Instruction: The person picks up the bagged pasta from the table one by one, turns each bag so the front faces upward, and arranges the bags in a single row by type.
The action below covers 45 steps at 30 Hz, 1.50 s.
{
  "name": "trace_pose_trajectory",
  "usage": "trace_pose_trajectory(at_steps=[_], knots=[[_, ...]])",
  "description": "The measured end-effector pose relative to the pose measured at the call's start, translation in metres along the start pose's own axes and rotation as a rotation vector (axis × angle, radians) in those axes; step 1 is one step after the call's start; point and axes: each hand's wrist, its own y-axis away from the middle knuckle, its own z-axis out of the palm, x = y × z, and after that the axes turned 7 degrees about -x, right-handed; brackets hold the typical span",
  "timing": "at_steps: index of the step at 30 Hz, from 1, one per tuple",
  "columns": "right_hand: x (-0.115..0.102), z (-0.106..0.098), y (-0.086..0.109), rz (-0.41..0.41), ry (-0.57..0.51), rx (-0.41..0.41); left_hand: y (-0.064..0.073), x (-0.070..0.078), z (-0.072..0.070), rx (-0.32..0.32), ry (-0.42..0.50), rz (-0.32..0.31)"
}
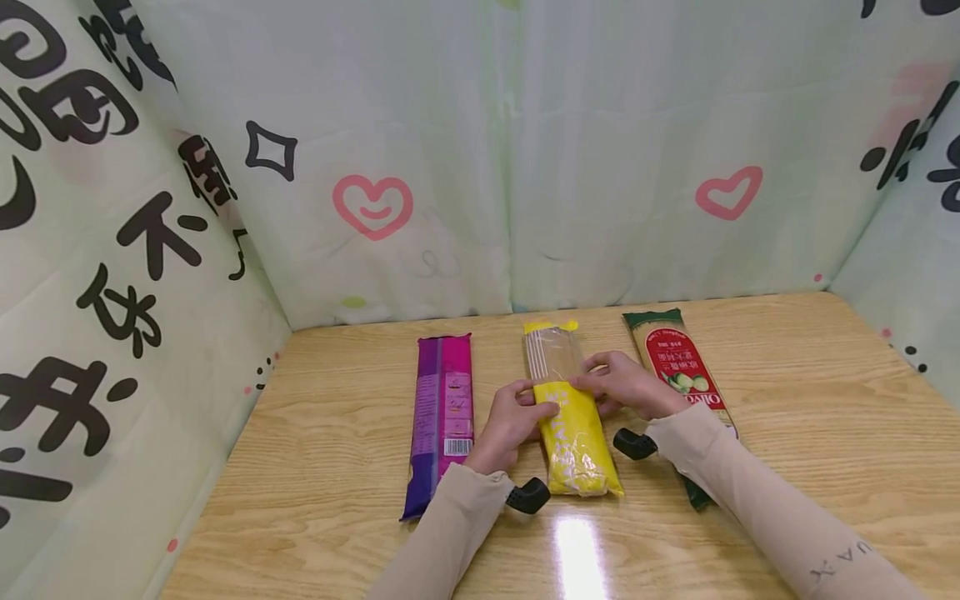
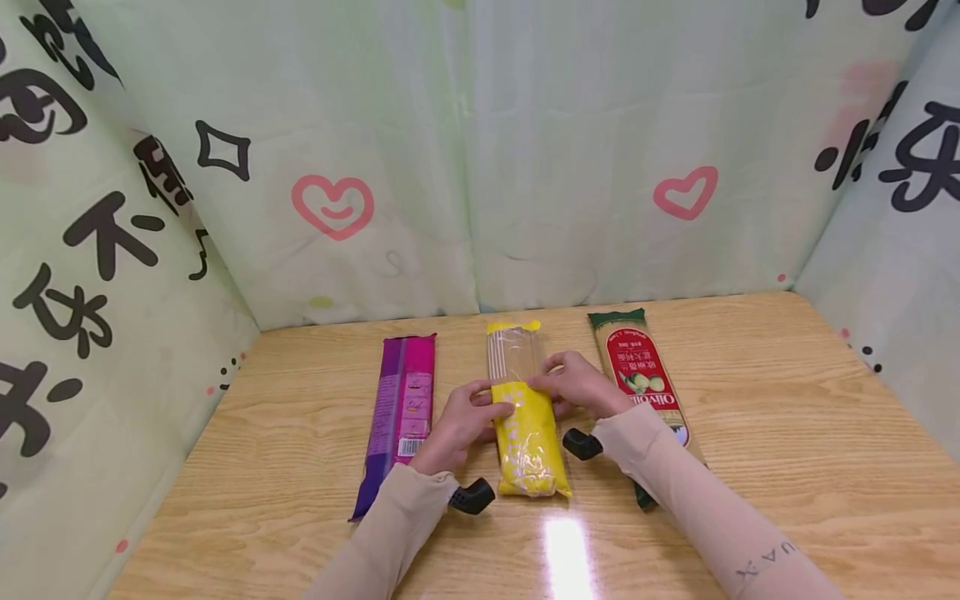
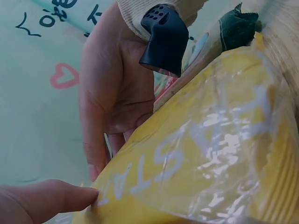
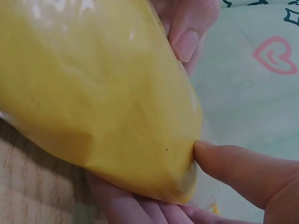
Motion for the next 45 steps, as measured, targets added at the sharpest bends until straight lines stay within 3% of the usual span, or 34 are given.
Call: trace_pose_trajectory(at_steps=[11,15,19,23,32,41,45], knots=[[-0.004,0.002,0.001,-0.016,0.070,0.012,0.000,0.004,-0.002,-0.008,-0.066,0.035],[-0.006,0.002,0.003,-0.004,0.093,0.029,0.000,0.006,-0.004,0.031,-0.130,0.049],[-0.010,-0.001,0.007,0.008,0.099,0.088,0.002,0.012,-0.010,0.073,-0.142,0.110],[-0.015,-0.005,0.012,-0.045,0.092,0.116,0.003,0.018,-0.018,0.072,-0.121,0.178],[-0.027,-0.002,0.015,-0.162,0.067,0.084,0.009,0.025,-0.033,0.079,-0.122,0.217],[-0.039,0.018,0.010,-0.189,0.017,0.028,0.018,0.027,-0.056,0.081,-0.184,0.209],[-0.045,0.027,0.008,-0.205,0.004,0.014,0.024,0.028,-0.066,0.068,-0.212,0.234]])
